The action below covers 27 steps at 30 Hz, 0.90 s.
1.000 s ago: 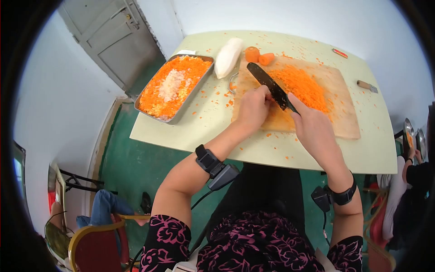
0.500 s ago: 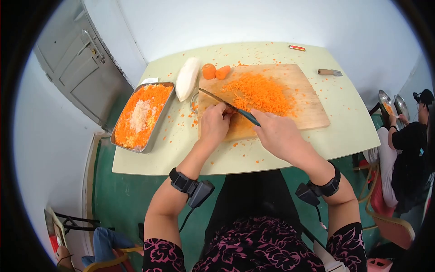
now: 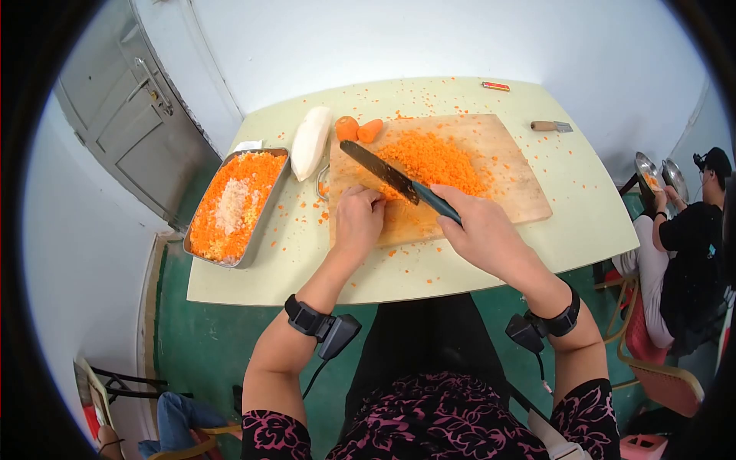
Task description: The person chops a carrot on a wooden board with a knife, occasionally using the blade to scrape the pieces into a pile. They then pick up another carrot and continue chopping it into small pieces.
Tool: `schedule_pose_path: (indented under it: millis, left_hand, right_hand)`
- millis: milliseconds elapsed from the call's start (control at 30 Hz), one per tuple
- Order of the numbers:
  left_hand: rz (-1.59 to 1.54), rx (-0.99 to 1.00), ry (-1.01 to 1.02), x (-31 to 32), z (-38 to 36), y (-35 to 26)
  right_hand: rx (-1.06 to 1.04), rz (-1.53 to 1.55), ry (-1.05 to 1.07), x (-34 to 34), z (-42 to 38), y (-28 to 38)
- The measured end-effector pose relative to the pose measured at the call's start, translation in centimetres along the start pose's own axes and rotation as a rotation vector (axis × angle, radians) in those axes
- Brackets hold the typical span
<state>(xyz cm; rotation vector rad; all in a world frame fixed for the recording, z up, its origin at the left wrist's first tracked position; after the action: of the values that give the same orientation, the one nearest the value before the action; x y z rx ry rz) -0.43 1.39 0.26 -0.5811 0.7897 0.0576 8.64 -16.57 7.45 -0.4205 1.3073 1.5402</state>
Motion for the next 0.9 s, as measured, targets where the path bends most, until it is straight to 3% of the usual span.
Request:
schedule_pose_path:
  millis: [100, 200, 400, 500, 700, 900]
  left_hand:
    - [0.004, 0.002, 0.001, -0.1, 0.1, -0.1]
    - [-0.002, 0.010, -0.010, 0.0, 0.0, -0.1]
    - [-0.002, 0.012, 0.033, -0.4, 0.1, -0.4]
    - [-0.002, 0.035, 0.016, 0.0, 0.1, -0.1]
    - [-0.021, 0.008, 0.021, -0.2, 0.0, -0.3]
    - [0.000, -0.018, -0.029, -0.2, 0.0, -0.4]
  right_hand:
    - [-0.108, -0.141, -0.112, 0.5, -0.4, 0.2]
    - [0.063, -0.229, 0.053, 1.1, -0.5, 0.3]
    - [-0.114, -0.193, -0.217, 1.1, -0.4, 0.3]
    - [0.044, -0.249, 0.012, 1.6, -0.4, 0.2]
    - [0.021, -0.179, -0.104, 1.0, -0.3, 0.6]
    - [0.007, -0.182, -0.070, 1.0, 0.2, 0.3]
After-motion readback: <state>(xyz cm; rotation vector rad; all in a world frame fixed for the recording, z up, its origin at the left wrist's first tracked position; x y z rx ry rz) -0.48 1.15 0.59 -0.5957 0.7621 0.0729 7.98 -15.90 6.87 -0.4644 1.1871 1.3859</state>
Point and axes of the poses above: each hand's wrist, its own z-axis towards the middle knuckle, its own x-axis out of the palm, y = z × x, the point moved 2 cm from there along z, towards the middle knuckle, and after that the axes turned 2 degrees about y, right-handed, at the moved point
